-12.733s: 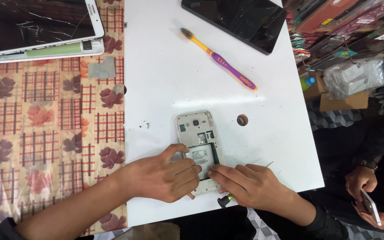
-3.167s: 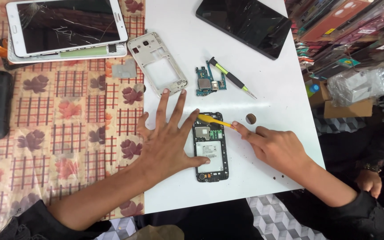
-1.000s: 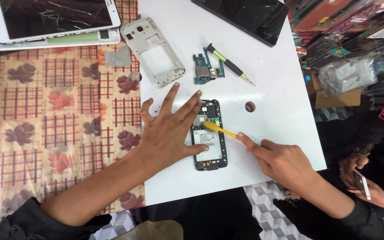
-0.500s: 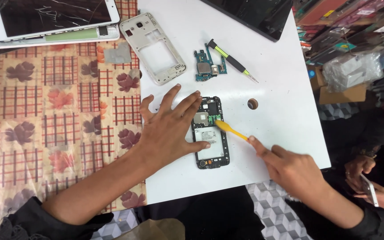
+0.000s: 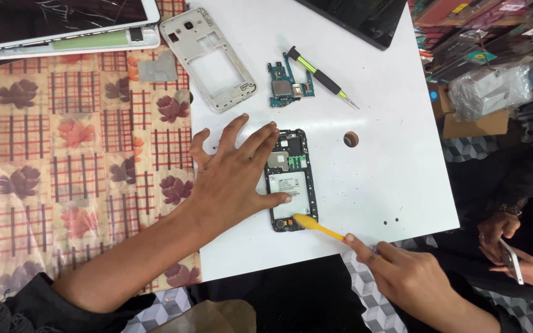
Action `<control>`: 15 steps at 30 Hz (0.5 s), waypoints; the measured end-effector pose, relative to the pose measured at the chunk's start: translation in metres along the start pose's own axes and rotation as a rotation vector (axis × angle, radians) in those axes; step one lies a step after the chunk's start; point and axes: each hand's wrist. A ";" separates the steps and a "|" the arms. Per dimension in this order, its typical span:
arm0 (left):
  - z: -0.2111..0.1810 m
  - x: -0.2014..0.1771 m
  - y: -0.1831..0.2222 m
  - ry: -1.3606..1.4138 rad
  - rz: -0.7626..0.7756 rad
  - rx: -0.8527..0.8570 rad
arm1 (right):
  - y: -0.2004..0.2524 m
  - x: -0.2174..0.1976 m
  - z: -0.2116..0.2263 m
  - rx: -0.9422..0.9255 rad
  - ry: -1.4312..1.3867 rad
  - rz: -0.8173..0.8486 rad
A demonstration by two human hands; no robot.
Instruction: The person disassembles a white smartphone by removing screws and the back cover. They then use a toothbrush to clean the internal components and battery area before reassembling the phone and securing the back cover with screws.
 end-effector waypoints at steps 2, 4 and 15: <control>0.000 0.001 0.001 0.007 -0.019 0.002 | -0.007 0.004 0.005 -0.023 0.015 0.037; 0.000 0.001 0.002 0.010 -0.024 0.003 | -0.012 0.010 0.009 -0.040 0.024 0.065; 0.000 0.003 0.001 0.027 -0.021 0.011 | 0.001 0.004 -0.004 0.041 0.147 0.049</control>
Point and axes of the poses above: each hand's wrist, its own y-axis away from the middle knuckle, its own x-axis out of the palm, z = x × y, and after that the axes turned 1 degree about -x, right-handed
